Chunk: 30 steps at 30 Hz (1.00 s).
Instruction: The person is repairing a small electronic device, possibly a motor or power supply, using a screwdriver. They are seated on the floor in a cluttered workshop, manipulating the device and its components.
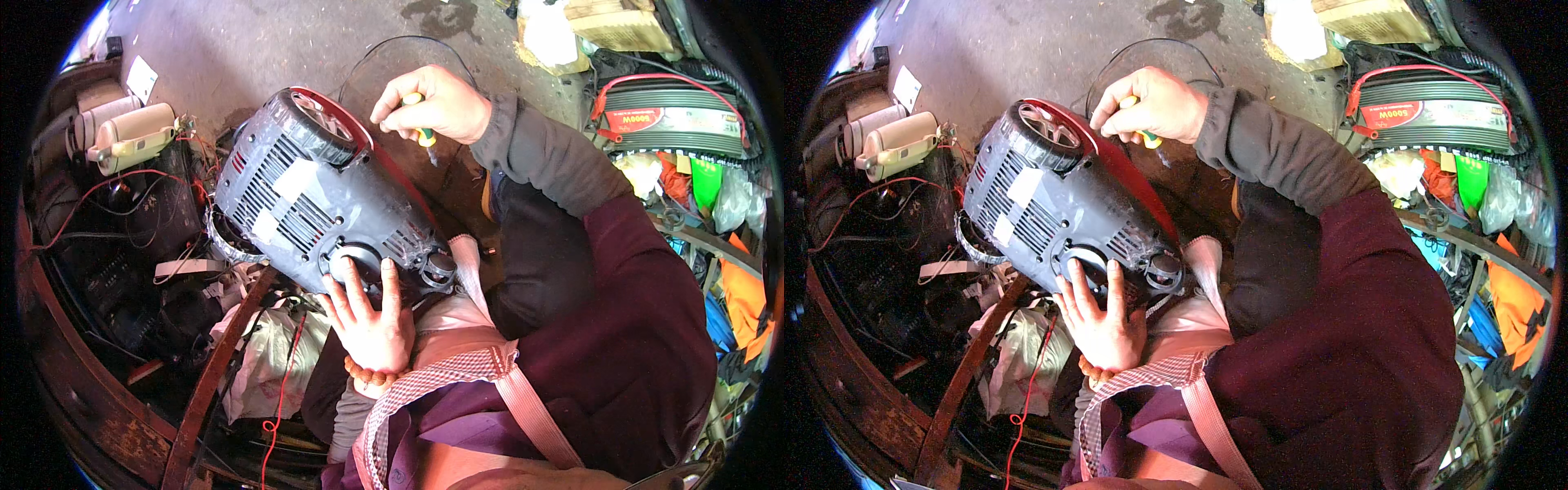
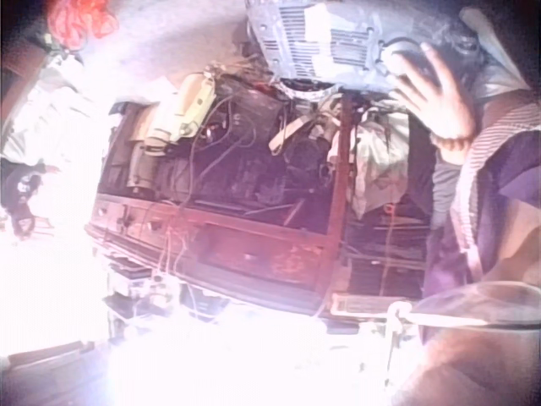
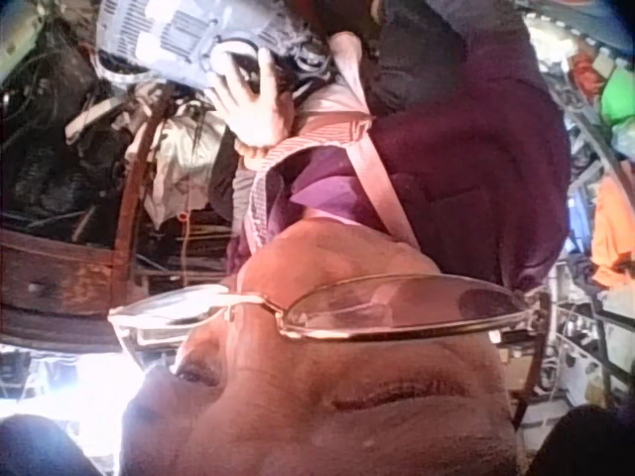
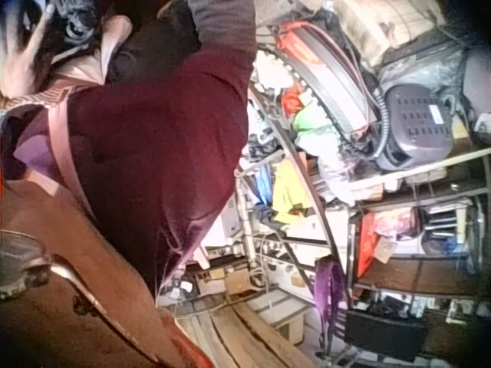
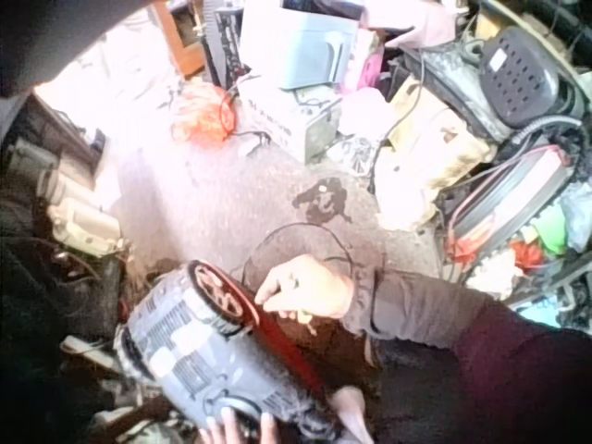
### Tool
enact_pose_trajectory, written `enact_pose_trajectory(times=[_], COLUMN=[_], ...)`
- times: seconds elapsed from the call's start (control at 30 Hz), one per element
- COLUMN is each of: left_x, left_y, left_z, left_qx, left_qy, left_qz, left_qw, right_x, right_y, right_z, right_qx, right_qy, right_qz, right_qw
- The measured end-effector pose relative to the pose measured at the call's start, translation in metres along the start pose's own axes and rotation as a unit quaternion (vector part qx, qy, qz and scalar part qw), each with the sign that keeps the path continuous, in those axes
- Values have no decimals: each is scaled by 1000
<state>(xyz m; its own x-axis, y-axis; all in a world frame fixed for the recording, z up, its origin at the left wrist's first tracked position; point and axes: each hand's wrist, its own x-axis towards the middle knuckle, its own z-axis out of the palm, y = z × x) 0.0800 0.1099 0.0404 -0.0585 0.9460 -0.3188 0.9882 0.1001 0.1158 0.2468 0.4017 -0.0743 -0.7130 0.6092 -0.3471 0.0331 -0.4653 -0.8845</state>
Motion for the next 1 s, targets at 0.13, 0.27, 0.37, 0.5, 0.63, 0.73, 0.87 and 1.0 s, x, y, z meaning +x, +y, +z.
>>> enact_pose_trajectory(times=[0.13,0.27,0.37,0.5,0.63,0.73,0.87,1.0], left_x=[4,4,3,3,-1,1,2,1], left_y=[4,4,5,4,3,2,3,2], left_z=[-16,-17,-17,-14,-8,-8,-10,-8], left_qx=[-2,-8,2,24,33,38,36,28], left_qy=[-59,-69,-78,-73,-59,-55,-55,-55], left_qz=[-12,-9,-10,-5,-4,1,5,3], left_qw=[998,998,997,997,998,998,998,998], right_x=[-6,-8,-8,-9,-9,-9,-11,-2], right_y=[-15,-10,-3,3,-2,-6,-7,-9], right_z=[11,16,22,30,38,41,40,9], right_qx=[11,23,11,11,36,45,42,44], right_qy=[-27,-50,-61,-53,-29,-11,-5,70], right_qz=[-1,30,45,38,57,66,53,13], right_qw=[1000,998,997,998,997,997,998,996])
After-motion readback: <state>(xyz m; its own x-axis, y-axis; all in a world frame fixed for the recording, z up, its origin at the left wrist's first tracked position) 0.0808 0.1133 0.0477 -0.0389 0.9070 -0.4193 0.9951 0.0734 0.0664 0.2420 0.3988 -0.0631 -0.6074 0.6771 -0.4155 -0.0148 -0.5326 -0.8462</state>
